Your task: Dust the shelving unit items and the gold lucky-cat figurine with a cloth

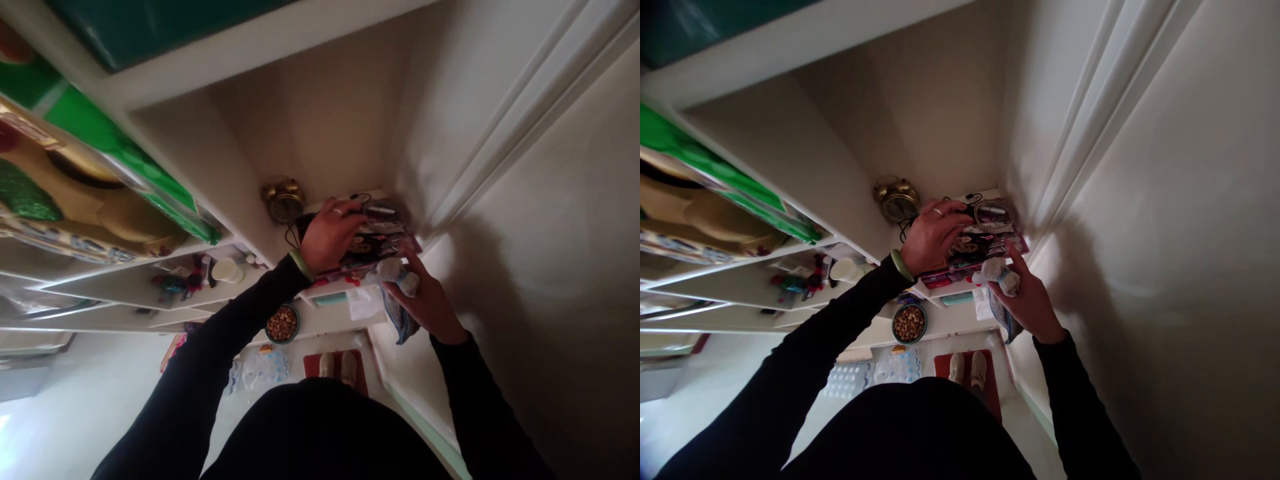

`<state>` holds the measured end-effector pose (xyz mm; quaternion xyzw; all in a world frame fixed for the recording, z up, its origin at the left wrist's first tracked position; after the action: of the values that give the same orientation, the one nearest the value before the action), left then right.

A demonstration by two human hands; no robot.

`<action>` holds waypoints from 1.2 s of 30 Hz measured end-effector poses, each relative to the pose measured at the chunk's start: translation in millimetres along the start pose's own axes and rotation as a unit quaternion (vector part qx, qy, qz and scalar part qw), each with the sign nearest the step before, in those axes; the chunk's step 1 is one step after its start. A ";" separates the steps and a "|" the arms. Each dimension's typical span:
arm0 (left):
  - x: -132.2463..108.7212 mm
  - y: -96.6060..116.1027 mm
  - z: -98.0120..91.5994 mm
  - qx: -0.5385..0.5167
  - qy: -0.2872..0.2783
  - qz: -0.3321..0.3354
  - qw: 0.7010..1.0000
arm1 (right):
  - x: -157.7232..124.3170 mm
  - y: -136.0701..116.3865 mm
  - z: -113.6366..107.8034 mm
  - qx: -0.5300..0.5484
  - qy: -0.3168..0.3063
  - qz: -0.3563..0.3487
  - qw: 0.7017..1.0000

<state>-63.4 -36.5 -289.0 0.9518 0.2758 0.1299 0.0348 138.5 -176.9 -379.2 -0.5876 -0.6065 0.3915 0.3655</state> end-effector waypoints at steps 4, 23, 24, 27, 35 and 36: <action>38.0 -20.4 -11.7 -0.034 -0.061 -0.070 0.995 | -0.8 0.4 11.3 0.020 -0.009 -0.009 1.000; 68.3 -77.1 0.7 -0.343 -0.106 -0.107 0.927 | 1.7 5.4 17.5 0.045 -0.006 -0.013 0.999; 62.2 -79.5 -0.2 -0.365 -0.103 -0.098 0.920 | 1.9 5.6 17.4 0.047 -0.008 -0.014 0.999; 46.0 -81.7 -1.7 -0.401 -0.108 -0.064 0.908 | 2.8 7.1 17.3 0.053 -0.013 -0.010 0.998; 30.6 -72.7 1.9 -0.377 -0.111 -0.018 0.919 | 2.6 8.7 17.8 0.043 -0.012 -0.005 0.999; 30.1 -72.9 3.4 -0.383 -0.102 -0.026 0.918 | 2.3 7.9 17.9 0.043 -0.012 0.000 0.999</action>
<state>-75.6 41.2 -295.4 0.8665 0.2242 0.1272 0.4275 125.6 -175.4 -394.1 -0.5667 -0.5933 0.4247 0.3827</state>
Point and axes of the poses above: each hand's wrist, its own x-axis towards the middle knuckle, its own z-axis out of the palm, y = z × x, the point moved 2 cm from there along x, towards the middle knuckle, and after that the axes turned 15 degrees about -y, right-handed, at the moved point
